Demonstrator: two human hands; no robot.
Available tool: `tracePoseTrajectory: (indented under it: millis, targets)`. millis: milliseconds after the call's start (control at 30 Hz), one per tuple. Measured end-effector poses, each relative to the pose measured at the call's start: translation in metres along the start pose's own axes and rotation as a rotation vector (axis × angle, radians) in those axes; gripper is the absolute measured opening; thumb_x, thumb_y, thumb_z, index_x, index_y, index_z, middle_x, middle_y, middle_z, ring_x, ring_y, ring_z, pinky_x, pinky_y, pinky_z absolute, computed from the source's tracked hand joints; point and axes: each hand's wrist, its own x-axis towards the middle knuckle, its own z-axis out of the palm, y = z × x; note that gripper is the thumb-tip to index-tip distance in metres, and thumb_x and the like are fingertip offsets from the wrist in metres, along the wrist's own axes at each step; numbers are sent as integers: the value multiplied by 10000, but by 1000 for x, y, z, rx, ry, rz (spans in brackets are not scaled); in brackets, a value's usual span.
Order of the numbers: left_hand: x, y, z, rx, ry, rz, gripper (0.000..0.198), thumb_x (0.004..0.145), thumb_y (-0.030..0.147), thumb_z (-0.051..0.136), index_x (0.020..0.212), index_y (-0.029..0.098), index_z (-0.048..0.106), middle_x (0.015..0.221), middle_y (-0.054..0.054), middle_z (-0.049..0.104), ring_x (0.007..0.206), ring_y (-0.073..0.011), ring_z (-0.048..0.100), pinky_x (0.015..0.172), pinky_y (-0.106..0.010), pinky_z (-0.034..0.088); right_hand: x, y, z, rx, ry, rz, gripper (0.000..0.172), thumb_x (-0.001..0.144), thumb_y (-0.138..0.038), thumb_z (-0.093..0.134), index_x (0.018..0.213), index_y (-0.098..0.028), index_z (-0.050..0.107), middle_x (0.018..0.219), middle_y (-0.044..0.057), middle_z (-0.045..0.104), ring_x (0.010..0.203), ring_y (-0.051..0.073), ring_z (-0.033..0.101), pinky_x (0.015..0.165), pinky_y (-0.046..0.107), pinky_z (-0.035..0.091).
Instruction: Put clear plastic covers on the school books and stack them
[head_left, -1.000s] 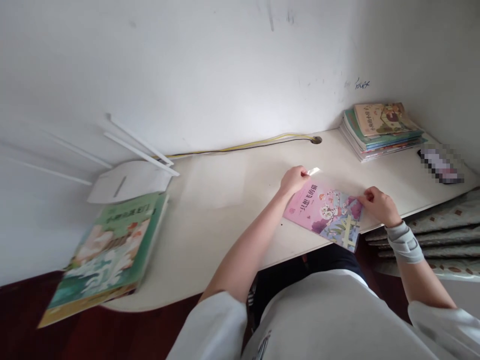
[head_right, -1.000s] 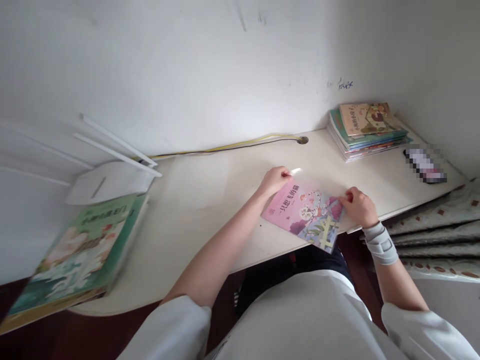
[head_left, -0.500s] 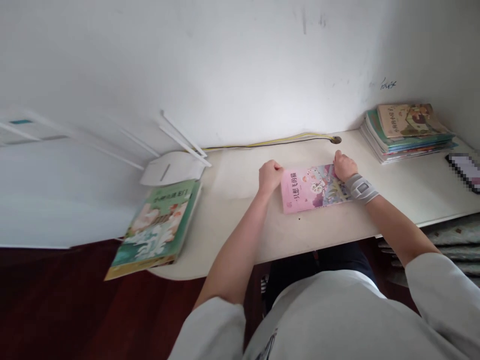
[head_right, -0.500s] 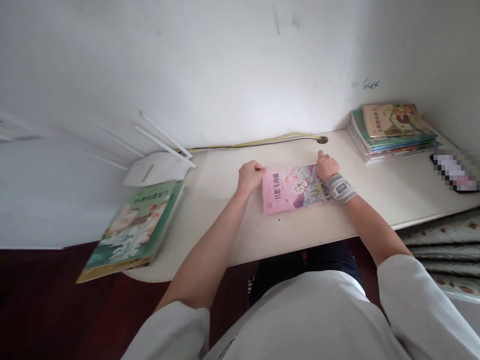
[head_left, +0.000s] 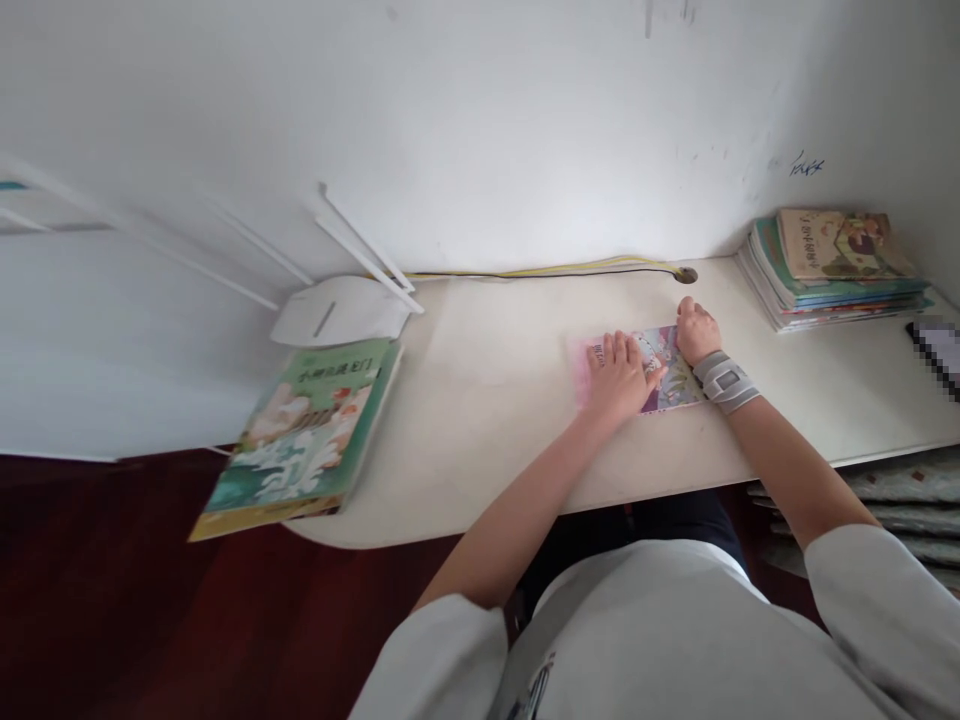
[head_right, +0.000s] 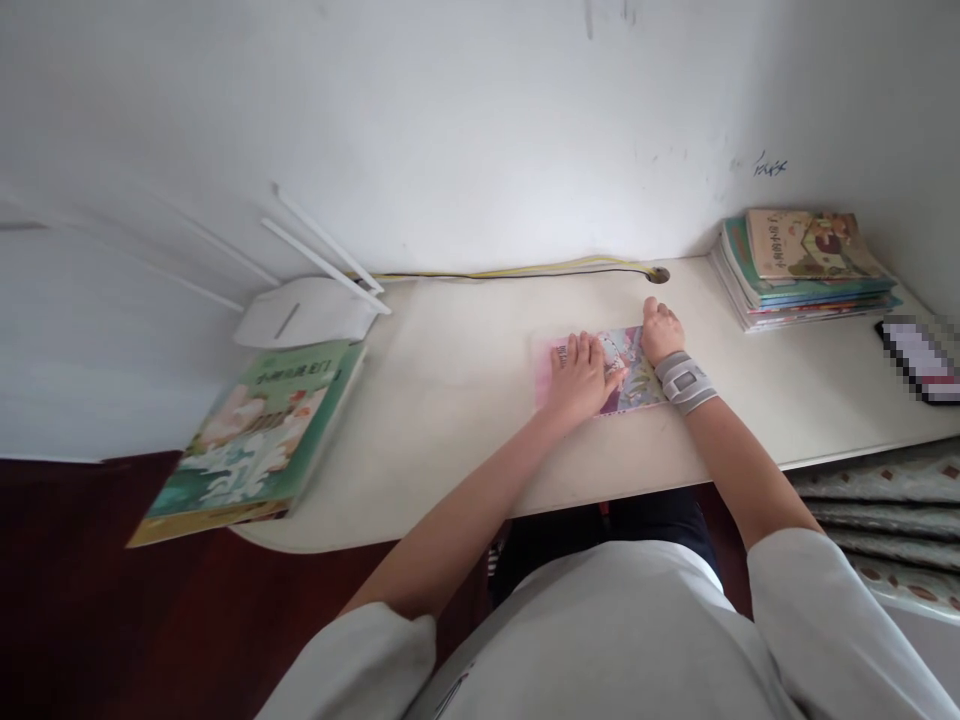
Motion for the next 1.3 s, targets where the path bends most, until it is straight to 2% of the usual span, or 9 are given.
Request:
tracePoseTrajectory:
  millis: [200, 333, 400, 467, 567, 667, 833, 1033, 1300]
  targets:
    - [2, -6, 4, 51, -28, -23, 793, 884, 601, 165, 1452, 50, 194, 1533, -174, 144, 1407, -352, 97, 1112, -566, 102, 6, -13, -19, -127, -40, -76, 313, 874, -106, 344, 1138, -90, 512, 1044, 196, 611, 965, 284, 563, 799, 399, 423]
    - [1, -3, 2, 60, -21, -16, 687, 918, 495, 172, 1460, 73, 179, 1535, -155, 160, 1408, -343, 100, 1120, -549, 95, -10, -42, -25, -66, 46, -397, 360, 937, -312, 348, 1117, -86, 563, 1244, 203, 546, 1153, 292, 482, 965, 435, 349]
    - [0, -4, 1, 31, -31, -4, 637, 923, 441, 220, 1473, 128, 152, 1543, -117, 156, 1409, -339, 92, 1125, -536, 97, -26, -51, -18, 50, 6, -540, 468, 959, -392, 263, 1183, -93, 545, 1305, 174, 521, 1210, 258, 457, 1017, 408, 322]
    - [0, -7, 0, 18, -48, 13, 626, 918, 405, 266, 1476, 150, 143, 1545, -102, 157, 1410, -335, 88, 1131, -517, 94, -39, -52, -8, 135, -49, -587, 561, 964, -438, 176, 1289, -94, 476, 1370, 155, 474, 1278, 237, 404, 1050, 407, 298]
    - [-1, -13, 1, 50, -34, 44, 600, 920, 335, 259, 1467, 104, 173, 1534, -120, 194, 1412, -305, 113, 1140, -469, 95, -50, -42, 3, 145, -80, -559, 675, 945, -517, 144, 1397, -56, 341, 1443, 166, 377, 1344, 249, 316, 1085, 426, 255]
    - [-1, -17, 3, 79, 17, 56, 578, 922, 315, 222, 1454, 90, 215, 1526, -108, 224, 1405, -275, 159, 1140, -432, 120, -50, -29, 6, 58, -90, -508, 734, 926, -567, 166, 1394, -32, 347, 1449, 176, 363, 1358, 274, 288, 1108, 430, 208]
    - [-2, -32, 1, 75, 55, -82, 606, 923, 421, 206, 1435, 106, 280, 1518, -120, 244, 1395, -322, 175, 1126, -487, 135, -47, -17, 3, -40, -105, -403, 706, 929, -546, 199, 1404, -43, 337, 1474, 167, 317, 1370, 274, 264, 1110, 426, 205]
    - [-10, -59, -8, 53, 10, -234, 644, 924, 437, 157, 1448, 68, 219, 1533, -128, 187, 1401, -305, 171, 1130, -479, 145, -46, -15, 3, -56, -136, -360, 707, 926, -543, 199, 1415, -45, 314, 1489, 144, 295, 1380, 267, 238, 1118, 407, 188]
    - [-11, -62, -5, 69, 69, -269, 649, 919, 426, 160, 1430, 36, 250, 1506, -148, 262, 1390, -302, 206, 1125, -476, 167, -44, -14, 5, -58, -128, -295, 704, 914, -548, 240, 1408, -55, 325, 1477, 134, 328, 1370, 244, 263, 1115, 380, 193]
